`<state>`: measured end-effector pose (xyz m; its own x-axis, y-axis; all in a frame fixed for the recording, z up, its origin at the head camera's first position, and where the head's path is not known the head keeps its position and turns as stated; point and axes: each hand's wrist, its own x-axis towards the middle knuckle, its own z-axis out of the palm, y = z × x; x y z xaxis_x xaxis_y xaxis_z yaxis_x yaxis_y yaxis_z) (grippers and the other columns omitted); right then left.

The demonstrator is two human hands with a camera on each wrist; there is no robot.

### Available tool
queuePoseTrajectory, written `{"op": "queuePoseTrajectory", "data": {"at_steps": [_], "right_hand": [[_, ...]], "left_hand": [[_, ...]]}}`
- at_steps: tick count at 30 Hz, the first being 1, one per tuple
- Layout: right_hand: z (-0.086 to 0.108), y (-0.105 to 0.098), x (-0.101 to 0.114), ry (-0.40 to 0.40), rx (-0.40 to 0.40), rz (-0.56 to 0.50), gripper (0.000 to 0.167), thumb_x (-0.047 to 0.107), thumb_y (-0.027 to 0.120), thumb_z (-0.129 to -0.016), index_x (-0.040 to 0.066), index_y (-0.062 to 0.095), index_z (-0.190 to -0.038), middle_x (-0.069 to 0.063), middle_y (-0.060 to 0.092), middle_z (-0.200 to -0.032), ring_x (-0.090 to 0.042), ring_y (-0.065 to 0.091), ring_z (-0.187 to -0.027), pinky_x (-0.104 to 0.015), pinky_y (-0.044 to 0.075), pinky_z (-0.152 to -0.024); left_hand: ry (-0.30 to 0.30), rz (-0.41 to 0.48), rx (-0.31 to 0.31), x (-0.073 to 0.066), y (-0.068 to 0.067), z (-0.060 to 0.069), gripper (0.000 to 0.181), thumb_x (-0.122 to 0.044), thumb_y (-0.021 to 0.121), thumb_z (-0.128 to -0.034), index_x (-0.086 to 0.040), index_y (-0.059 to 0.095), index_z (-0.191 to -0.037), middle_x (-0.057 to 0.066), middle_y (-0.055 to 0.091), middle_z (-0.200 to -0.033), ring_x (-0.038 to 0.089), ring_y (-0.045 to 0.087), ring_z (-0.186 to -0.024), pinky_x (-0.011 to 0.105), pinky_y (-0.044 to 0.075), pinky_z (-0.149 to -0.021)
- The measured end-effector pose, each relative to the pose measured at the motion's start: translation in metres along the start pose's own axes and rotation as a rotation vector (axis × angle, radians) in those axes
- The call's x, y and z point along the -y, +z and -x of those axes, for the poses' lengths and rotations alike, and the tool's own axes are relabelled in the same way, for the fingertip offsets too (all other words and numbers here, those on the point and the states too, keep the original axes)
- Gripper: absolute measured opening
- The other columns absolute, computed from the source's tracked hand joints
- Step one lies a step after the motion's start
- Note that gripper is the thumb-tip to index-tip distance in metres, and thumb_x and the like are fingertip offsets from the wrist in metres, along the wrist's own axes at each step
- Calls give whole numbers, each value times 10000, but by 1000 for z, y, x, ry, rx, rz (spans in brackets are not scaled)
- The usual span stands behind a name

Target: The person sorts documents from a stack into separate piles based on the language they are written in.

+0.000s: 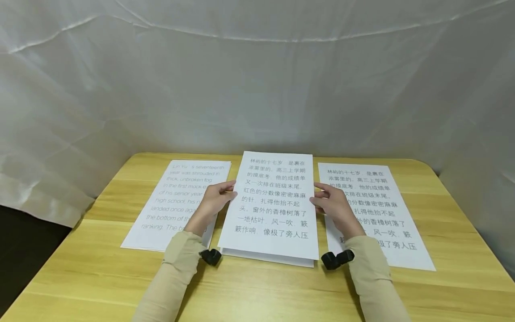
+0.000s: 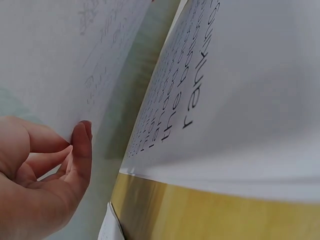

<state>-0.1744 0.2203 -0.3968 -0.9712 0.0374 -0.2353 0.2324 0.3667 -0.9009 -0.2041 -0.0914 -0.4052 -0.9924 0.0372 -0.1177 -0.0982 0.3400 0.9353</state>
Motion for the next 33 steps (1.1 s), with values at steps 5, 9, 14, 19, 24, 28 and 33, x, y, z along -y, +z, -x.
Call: {"op": "queuePoseTrajectory", "data": {"at_steps": [5, 9, 14, 19, 24, 28, 33], "right_hand": [[1, -3, 1, -9, 22, -10, 617, 45, 603, -940, 10, 328, -1491, -171, 518, -1126, -103, 566, -731, -239, 525, -658], [2, -6, 4, -20, 23, -2, 636, 46, 604, -937, 14, 309, -1500, -171, 509, -1118, -113, 570, -721, -252, 530, -647], [1, -10, 4, -20, 21, 45, 652, 43, 604, -931, 18, 295, -1505, -189, 498, -1140, -148, 574, -747, -271, 535, -655], [-5, -20, 1, -27, 58, 104, 686, 51, 614, -929, 28, 263, -1518, -202, 505, -1154, -171, 590, -782, -282, 543, -688], [-10, -44, -7, -25, 95, 118, 704, 69, 609, -941, 48, 228, -1532, -200, 499, -1174, -154, 576, -832, -277, 534, -707], [-11, -65, -15, -20, 119, 96, 716, 79, 603, -948, 55, 199, -1540, -168, 518, -1133, -114, 574, -823, -275, 533, -705], [-7, -91, -25, 3, 140, 103, 737, 109, 599, -958, 54, 157, -1545, -156, 507, -1140, -92, 571, -838, -281, 530, -718]], "left_hand": [[-4, 5, -6, 0, 1, 0, 423, -26, 643, -901, -32, 584, -1320, 85, 613, -1096, 180, 546, -956, 254, 468, -799], [-6, -24, -9, -3, 3, 0, 424, -37, 641, -905, -51, 588, -1326, 70, 609, -1082, 169, 543, -922, 235, 457, -733], [4, -50, -8, -7, 8, 0, 433, -35, 640, -901, -49, 582, -1330, 80, 606, -1087, 182, 566, -926, 240, 469, -710], [-15, -46, -21, -8, 18, 0, 427, -21, 637, -891, -36, 592, -1315, 75, 605, -1049, 180, 559, -907, 244, 472, -722], [-5, -85, 2, -16, 37, -4, 420, -32, 634, -888, -38, 598, -1306, 49, 611, -1010, 166, 570, -887, 243, 491, -737], [8, -105, 18, -24, 54, -5, 417, -27, 644, -876, -29, 606, -1292, 43, 618, -974, 153, 578, -860, 228, 504, -733], [15, -78, 33, -31, 81, -7, 416, -16, 650, -865, -18, 612, -1280, 18, 612, -926, 114, 564, -812, 194, 497, -707]]}}
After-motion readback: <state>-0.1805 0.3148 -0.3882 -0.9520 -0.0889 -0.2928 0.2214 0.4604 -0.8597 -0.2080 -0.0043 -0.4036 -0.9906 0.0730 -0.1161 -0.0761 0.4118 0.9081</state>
